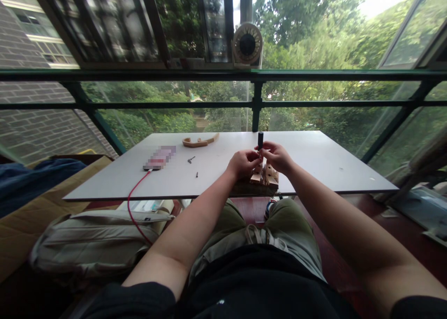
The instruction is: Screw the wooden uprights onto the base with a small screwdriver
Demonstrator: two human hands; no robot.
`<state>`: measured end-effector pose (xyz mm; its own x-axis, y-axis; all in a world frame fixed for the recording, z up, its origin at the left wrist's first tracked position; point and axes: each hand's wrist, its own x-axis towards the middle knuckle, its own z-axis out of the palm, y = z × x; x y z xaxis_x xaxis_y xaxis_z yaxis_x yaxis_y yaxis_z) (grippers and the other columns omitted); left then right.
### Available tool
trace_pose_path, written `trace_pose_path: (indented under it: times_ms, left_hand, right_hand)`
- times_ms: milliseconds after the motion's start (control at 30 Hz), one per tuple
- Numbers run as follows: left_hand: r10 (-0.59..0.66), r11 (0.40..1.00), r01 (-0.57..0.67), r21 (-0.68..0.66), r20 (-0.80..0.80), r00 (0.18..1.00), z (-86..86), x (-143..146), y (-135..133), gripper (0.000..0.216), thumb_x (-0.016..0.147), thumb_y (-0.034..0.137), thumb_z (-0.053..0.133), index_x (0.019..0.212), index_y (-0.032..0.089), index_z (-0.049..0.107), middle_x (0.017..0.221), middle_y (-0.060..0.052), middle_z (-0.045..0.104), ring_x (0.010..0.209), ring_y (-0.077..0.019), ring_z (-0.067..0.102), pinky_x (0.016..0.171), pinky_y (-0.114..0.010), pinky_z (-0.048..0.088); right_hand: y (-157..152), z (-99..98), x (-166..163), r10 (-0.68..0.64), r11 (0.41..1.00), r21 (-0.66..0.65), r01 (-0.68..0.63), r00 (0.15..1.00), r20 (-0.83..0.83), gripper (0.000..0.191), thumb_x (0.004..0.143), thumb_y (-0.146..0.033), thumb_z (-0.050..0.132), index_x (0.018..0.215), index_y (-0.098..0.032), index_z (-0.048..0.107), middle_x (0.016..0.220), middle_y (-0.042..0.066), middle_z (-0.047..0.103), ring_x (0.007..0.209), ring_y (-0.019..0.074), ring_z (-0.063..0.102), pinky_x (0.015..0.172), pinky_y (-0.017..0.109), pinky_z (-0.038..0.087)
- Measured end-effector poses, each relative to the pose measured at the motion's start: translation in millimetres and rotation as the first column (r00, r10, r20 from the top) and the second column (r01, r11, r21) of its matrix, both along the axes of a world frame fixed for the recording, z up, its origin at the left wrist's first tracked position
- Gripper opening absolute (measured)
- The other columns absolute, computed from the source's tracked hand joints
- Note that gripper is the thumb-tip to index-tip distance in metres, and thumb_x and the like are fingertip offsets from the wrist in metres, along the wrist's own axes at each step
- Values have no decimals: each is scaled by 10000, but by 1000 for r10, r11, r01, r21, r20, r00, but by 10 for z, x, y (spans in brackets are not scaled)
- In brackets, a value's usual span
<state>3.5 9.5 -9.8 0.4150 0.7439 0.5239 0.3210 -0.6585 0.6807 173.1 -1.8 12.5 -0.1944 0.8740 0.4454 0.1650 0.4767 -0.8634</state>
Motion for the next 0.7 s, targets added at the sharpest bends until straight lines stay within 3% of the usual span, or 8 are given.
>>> trace_pose_path:
  times_ms: [500,700]
  left_hand:
    - [0,1000,1,-25,34,999,38,12,-41,312,833,426,632,908,141,735,837,-54,757,743,-160,685,686,-242,501]
    - [-3,999,5,-42,42,999,10,11,-19,279,820,396,644,918,154,743,851,-49,761,765,-163,695,718,-248,515]
  right_hand:
    - [49,-42,18,30,998,56,-31,999,13,276,767,-368,653,955,-167,664,875,62,675,820,193,626,702,305,511]
    - [11,1,4,59,998,-19,-60,996,-69,290,780,-392,600,934,-156,669,823,44,660,677,150,575,620,292,480]
